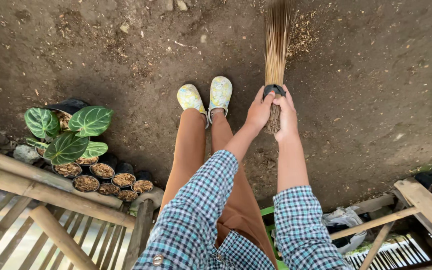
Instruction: The person uses a bundle of sticks to repeatedly strike the soil while walking through a nursery, moving past potted plants and garden supplies.
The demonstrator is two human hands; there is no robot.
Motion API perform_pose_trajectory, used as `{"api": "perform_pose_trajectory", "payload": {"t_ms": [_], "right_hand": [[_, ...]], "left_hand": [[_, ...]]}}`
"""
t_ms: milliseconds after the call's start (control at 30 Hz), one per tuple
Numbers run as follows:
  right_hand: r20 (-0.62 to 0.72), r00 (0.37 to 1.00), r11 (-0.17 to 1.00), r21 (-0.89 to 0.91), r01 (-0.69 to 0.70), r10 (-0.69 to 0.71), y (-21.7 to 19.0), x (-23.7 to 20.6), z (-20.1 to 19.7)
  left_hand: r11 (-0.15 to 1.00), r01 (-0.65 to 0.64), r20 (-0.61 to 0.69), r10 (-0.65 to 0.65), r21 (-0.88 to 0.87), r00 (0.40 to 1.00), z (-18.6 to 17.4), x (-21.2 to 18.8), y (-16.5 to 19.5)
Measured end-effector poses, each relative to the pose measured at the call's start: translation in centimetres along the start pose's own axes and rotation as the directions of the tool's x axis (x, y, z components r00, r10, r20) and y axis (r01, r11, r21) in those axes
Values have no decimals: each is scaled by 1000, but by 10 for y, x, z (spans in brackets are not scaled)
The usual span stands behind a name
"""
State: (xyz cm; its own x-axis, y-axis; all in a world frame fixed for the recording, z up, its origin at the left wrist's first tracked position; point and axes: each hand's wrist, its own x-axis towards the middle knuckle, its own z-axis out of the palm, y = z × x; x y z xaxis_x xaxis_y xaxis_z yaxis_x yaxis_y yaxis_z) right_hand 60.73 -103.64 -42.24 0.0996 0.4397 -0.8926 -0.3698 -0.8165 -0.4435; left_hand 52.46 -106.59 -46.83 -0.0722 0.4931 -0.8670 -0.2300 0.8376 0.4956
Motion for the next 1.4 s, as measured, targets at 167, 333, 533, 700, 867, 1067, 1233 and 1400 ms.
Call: {"api": "perform_pose_trajectory", "payload": {"t_ms": [167,333,533,700,867,1067,1233,1400], "right_hand": [[157,983,990,-124,-72,91,9,6,45],[284,939,981,-33,-193,194,29,34,57],[112,991,990,110,-83,70,13,25,14],[-66,997,994,-105,20,-27,1,-19,40],[207,978,990,-143,7,23,9,-29,123],[382,881,930,-337,-147,278,47,13,239],[373,908,981,-106,-162,190,47,34,255],[155,987,990,127,-57,36,6,10,186]], "left_hand": [[997,-71,-142,69,-10,988,-48,2,9],[996,-85,-264,75,-28,962,-69,20,7],[987,158,-30,-159,-42,987,-24,22,5],[986,41,43,-34,-163,998,-34,-4,16],[996,-8,-206,-10,-84,979,-115,-22,53],[900,-177,-349,30,-398,937,-227,0,95],[984,-84,-286,37,-154,957,-237,40,105],[990,-102,-29,105,96,994,-152,48,93]]}}
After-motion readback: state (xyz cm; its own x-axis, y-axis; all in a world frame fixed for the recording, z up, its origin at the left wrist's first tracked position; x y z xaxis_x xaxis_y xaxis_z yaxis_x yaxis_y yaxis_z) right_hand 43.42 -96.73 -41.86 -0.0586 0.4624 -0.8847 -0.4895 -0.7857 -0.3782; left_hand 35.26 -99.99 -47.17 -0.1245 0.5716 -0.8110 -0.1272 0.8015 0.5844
